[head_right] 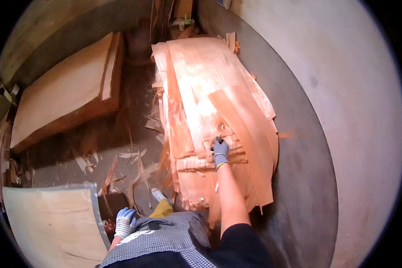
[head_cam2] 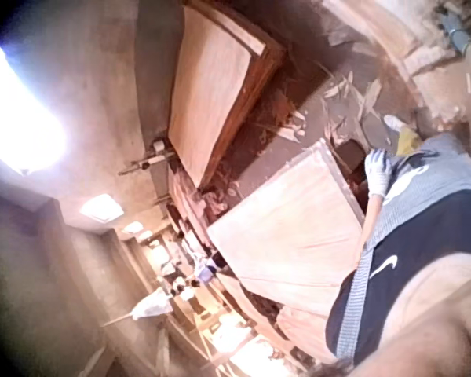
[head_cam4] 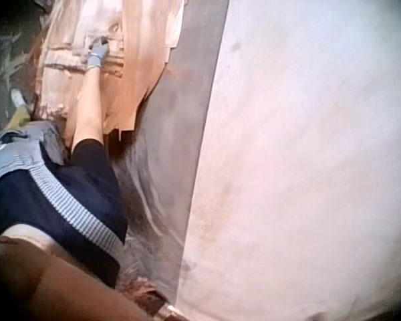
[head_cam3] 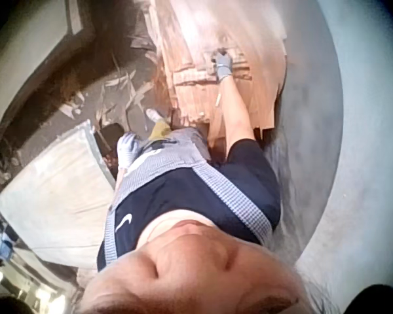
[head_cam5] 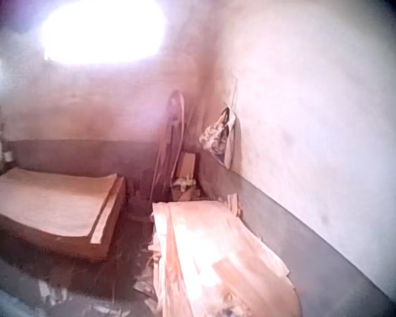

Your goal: The person uses a wooden guide to measure and select specific sheets of wood veneer from large stacks. They lift individual veneer sheets, move them to a different table, and use a knife to trim a small section from a sheet.

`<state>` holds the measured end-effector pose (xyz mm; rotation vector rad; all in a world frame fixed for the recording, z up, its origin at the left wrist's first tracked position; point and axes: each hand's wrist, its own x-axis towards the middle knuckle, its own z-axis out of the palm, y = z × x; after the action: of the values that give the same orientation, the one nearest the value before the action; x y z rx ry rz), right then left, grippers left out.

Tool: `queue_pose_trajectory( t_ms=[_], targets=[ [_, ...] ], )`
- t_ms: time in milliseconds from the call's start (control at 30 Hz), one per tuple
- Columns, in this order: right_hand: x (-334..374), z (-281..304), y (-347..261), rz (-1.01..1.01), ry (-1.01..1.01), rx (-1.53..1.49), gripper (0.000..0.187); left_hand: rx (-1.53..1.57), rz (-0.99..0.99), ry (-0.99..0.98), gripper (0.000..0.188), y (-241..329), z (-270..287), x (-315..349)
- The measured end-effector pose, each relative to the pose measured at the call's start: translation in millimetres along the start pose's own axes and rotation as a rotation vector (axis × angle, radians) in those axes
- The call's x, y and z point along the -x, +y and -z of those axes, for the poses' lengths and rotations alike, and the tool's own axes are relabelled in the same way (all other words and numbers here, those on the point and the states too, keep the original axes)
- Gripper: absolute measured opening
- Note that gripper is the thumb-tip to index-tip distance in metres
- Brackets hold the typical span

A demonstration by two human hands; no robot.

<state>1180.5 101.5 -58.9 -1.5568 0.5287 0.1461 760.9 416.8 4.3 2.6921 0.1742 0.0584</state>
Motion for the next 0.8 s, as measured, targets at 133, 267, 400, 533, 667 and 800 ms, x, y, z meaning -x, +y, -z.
queue_pose_trajectory(
  t_ms=[133, 267, 400, 533, 667, 800],
  targets=[
    [-73, -2, -23, -0.090, 0.122, 0.017, 0.025, 0.088, 0.188, -0.028, 0.026, -52, 68, -71],
    [-115, 35, -69, 0.191, 0.428, 0.239, 0.039, 0.101, 0.110, 0.196, 0.024, -88, 93, -123],
    [-130, 23, -63, 0.493, 0.364, 0.427, 0.042, 0.175, 0.068, 0.175, 0.025, -108, 91, -177],
    [-99, -59, -73, 0.601, 0.208, 0.996, 0.037, 0.162, -0.060, 0.006, 0.026, -125, 93, -242],
    [-130, -145, -115, 0.571, 0.228, 1.494, 0.033, 0.122, -0.057, -0.198, 0.024, -162, 106, -338],
    [-190, -148, -128, 0.305, 0.427, 1.782, 0.041, 0.146, -0.056, -0.253, 0.025, -171, 125, -438]
  ],
)
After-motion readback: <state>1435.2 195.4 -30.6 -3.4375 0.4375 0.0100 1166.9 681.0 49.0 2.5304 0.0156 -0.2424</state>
